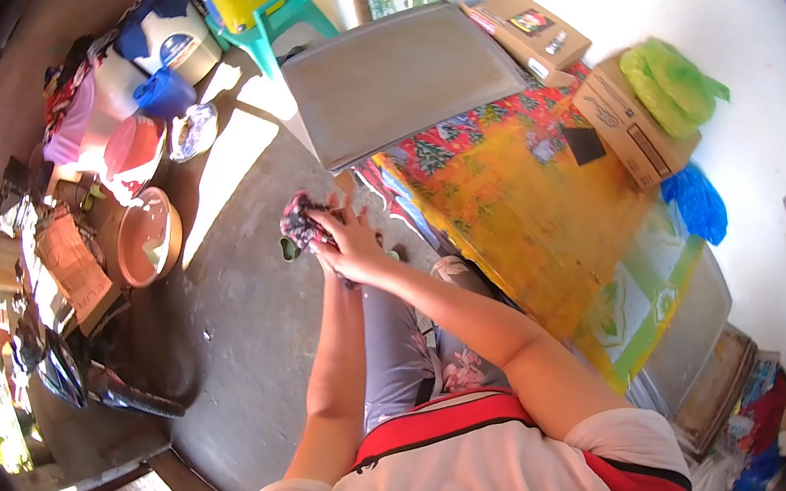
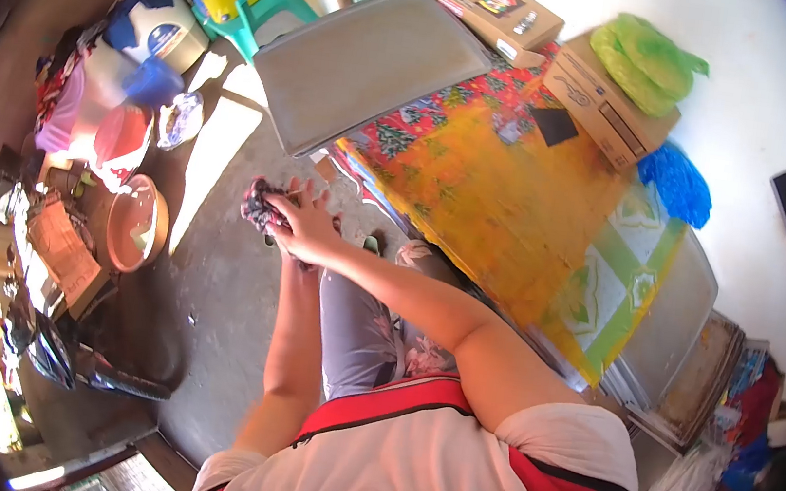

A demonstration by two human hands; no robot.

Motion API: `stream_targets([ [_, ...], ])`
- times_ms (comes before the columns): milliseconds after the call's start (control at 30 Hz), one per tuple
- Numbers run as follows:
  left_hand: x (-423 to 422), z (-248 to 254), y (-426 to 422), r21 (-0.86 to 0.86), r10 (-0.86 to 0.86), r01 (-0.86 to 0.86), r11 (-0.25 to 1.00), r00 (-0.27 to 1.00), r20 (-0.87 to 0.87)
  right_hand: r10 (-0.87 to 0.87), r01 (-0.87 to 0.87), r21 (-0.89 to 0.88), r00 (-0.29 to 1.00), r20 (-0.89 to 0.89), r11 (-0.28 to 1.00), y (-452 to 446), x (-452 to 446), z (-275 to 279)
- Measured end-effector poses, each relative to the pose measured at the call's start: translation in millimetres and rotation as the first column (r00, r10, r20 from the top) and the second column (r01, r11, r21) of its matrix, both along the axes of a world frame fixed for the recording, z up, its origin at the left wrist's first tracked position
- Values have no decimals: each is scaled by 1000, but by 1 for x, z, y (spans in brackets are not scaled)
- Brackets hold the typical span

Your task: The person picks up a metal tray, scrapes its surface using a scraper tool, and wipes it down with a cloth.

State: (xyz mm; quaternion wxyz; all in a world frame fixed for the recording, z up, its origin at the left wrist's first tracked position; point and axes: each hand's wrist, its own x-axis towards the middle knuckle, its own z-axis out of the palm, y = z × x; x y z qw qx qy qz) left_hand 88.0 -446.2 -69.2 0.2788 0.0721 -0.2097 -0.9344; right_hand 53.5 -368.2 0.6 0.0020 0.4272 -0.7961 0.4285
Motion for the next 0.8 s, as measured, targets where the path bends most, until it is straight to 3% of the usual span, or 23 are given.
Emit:
stream_targets([
  [33,7,37,39,56,-11,9,998,999,34,-126,129,8,980,-156,992,8,11,-3],
  [100,18,71,94,130,-91,78,988,991,94,-160,165,-63,984,75,984,26,-2,5],
  [133,22,70,109,103,-217,207,973,971,104,-172,192,-95,967,187,977,35,-13,5],
  [167,34,70,123,121,-308,288,950,931,198,-245,280,-222,954,172,934,40,-25,-4],
  [200,42,77,137,144,-395,369,918,872,289,-316,350,-240,933,170,905,48,-36,-8],
  [233,38,71,149,174,-324,277,945,862,389,-287,357,-297,923,256,886,61,-43,-8],
  [300,31,47,147,-86,-246,312,946,866,436,-142,356,-345,845,516,868,85,-49,-13],
  [333,29,47,143,-215,-203,322,922,874,442,-136,332,-343,863,486,879,101,-45,-12],
  [367,29,49,138,-181,-278,372,911,874,398,-129,306,-340,881,454,889,120,-41,-11],
  [400,24,67,141,-268,-220,391,880,838,500,-122,280,-335,898,423,900,138,-37,-8],
  [467,12,76,151,-357,-178,431,829,808,562,-97,345,-358,823,559,868,169,-34,-2],
  [533,-8,88,171,-443,-117,376,814,853,509,-102,457,-391,743,662,799,194,-33,1],
  [567,-18,95,181,-484,-89,348,803,873,479,-95,455,-450,776,623,768,202,-35,0],
  [667,-50,132,214,-519,-115,326,790,910,397,-52,362,-425,808,587,830,240,-43,30],
  [700,-65,124,212,-599,-133,358,716,913,385,113,325,-440,684,721,837,255,-53,25],
  [733,-82,115,207,-674,-152,380,634,915,373,-66,316,-346,816,574,883,277,-61,26],
  [800,-117,112,209,-874,41,200,444,969,242,-344,364,-125,926,152,923,327,-69,36],
])
